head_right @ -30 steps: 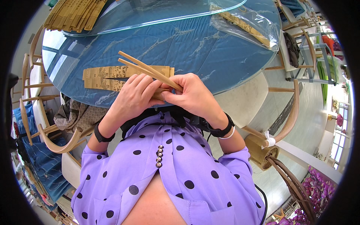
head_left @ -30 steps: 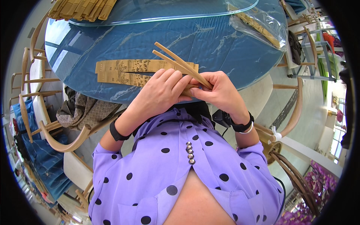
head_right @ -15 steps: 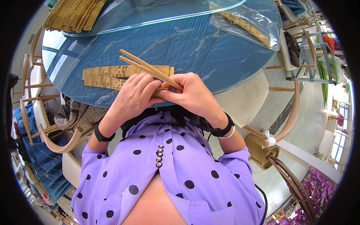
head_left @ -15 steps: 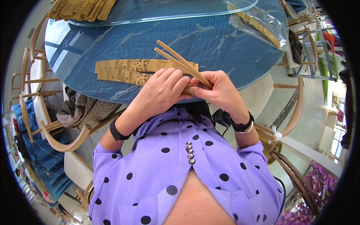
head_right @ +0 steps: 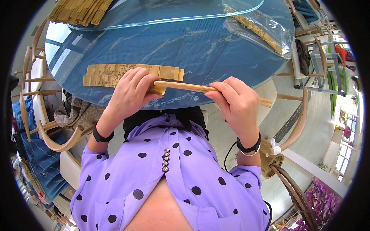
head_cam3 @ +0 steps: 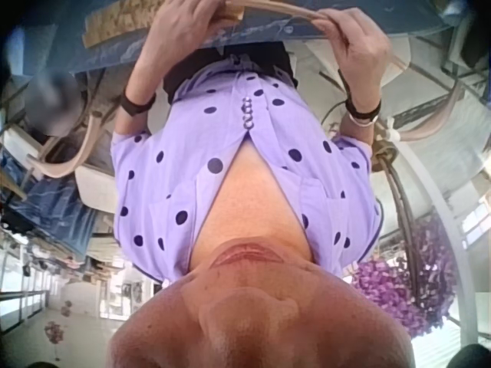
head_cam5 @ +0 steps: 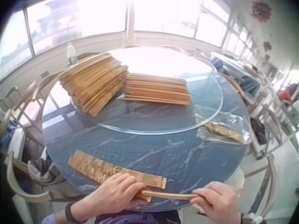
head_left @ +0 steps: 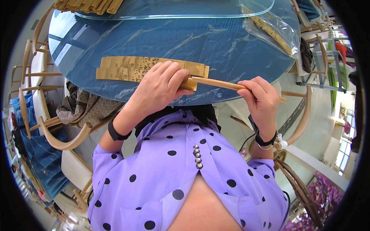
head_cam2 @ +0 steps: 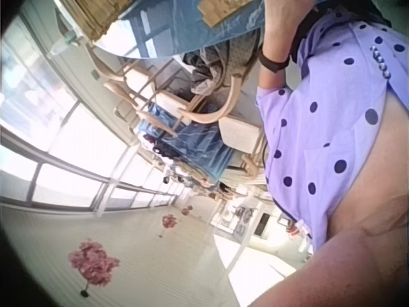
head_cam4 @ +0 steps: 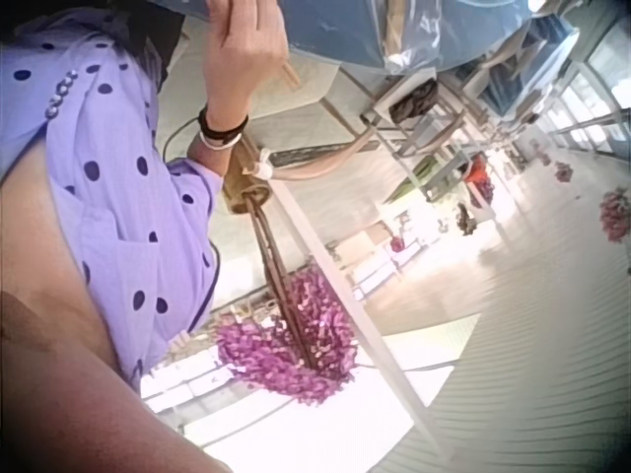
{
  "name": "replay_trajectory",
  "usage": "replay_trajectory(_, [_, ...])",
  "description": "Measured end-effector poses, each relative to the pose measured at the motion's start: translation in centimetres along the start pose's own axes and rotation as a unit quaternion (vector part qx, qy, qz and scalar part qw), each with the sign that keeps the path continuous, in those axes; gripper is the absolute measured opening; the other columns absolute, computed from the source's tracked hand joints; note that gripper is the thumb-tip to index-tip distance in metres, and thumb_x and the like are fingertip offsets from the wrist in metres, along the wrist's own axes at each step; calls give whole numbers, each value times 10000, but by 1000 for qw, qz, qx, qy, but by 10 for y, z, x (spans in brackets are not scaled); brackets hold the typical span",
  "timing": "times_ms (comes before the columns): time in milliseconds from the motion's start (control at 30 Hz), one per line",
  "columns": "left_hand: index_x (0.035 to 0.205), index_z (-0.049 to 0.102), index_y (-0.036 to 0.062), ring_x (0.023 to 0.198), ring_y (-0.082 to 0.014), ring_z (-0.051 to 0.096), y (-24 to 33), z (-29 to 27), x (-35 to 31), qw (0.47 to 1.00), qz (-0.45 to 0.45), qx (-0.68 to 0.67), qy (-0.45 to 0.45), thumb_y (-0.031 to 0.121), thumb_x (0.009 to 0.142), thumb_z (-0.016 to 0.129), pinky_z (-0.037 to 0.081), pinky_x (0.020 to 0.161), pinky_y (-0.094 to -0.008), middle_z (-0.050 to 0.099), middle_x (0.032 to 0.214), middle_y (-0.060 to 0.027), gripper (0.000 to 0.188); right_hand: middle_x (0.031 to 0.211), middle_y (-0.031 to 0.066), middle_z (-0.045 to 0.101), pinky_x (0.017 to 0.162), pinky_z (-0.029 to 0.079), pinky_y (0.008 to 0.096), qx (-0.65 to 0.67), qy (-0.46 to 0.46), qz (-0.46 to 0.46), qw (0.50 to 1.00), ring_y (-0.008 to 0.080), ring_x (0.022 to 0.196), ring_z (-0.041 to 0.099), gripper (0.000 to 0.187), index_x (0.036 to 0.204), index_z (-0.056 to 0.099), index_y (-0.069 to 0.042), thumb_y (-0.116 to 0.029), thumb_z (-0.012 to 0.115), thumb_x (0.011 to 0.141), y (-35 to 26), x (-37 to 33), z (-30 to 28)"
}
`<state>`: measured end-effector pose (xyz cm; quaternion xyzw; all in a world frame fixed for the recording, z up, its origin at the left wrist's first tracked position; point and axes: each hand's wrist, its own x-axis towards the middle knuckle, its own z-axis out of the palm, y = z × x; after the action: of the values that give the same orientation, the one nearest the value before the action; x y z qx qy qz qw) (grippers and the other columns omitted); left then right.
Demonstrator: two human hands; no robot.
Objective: The person repeatedly picks up a flat bamboo strip and a thin bamboo rod from a glass table, slides the rod into a slot on the strip, and then places the assembled unit back on the table. This cycle is repeated multiple times throughout the clip.
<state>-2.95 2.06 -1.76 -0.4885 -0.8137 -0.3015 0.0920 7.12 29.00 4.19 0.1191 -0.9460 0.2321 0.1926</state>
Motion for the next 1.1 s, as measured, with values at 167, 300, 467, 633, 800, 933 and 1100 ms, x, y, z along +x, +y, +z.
replay_trajectory(167, [1140,564,62,983,-341,595,-2,-2,-3,1000,-6,3,11,315,794,792,500,908,-457,582,1020,-108,486,726,55,611,511,442,334,-48,-10,-36,998,218,603,590,240,936,725,-39,-246,796,836,0,-6,-4])
replay_trajectory(300, [1112,550,47,927,-295,580,-2,-5,0,999,19,33,21,335,825,760,505,873,-411,551,983,-110,458,701,45,582,499,425,339,-51,-43,-23,997,209,576,565,218,979,744,-54,-227,787,853,-1,-6,-4])
replay_trajectory(467, [1166,564,67,996,-340,591,-2,-4,-3,1000,-7,26,11,348,799,777,497,916,-463,578,1028,-111,509,678,35,547,491,409,343,-58,-48,-34,997,201,556,540,215,1019,756,-64,-207,779,860,-2,-5,-4])
replay_trajectory(633, [1159,562,60,979,-333,588,-1,-4,-4,1000,-2,31,-2,347,797,777,500,905,-456,568,1013,-109,509,683,31,549,488,407,338,-71,-24,-57,996,193,559,540,227,1020,760,-62,-212,787,853,-1,-2,-2])
replay_trajectory(800, [1151,557,59,965,-331,584,-2,-3,-3,1000,-1,28,7,350,790,775,504,891,-455,562,1008,-107,512,684,58,573,473,384,328,-50,-52,-51,996,197,534,526,276,1064,768,-44,-178,804,826,-3,-3,-3])
replay_trajectory(933, [1137,551,58,958,-320,576,0,-2,-2,999,3,35,5,355,806,761,500,878,-438,550,1003,-108,491,683,26,542,485,417,337,-48,-67,-55,995,192,561,550,285,1034,752,-57,-266,792,845,-5,-3,2])
replay_trajectory(1100, [1127,545,47,954,-289,565,0,-2,1,998,17,65,12,383,834,742,490,872,-412,551,1036,-109,488,682,33,539,488,421,340,-57,-59,-44,996,198,561,550,303,1041,749,-56,-281,793,843,-5,-4,8])
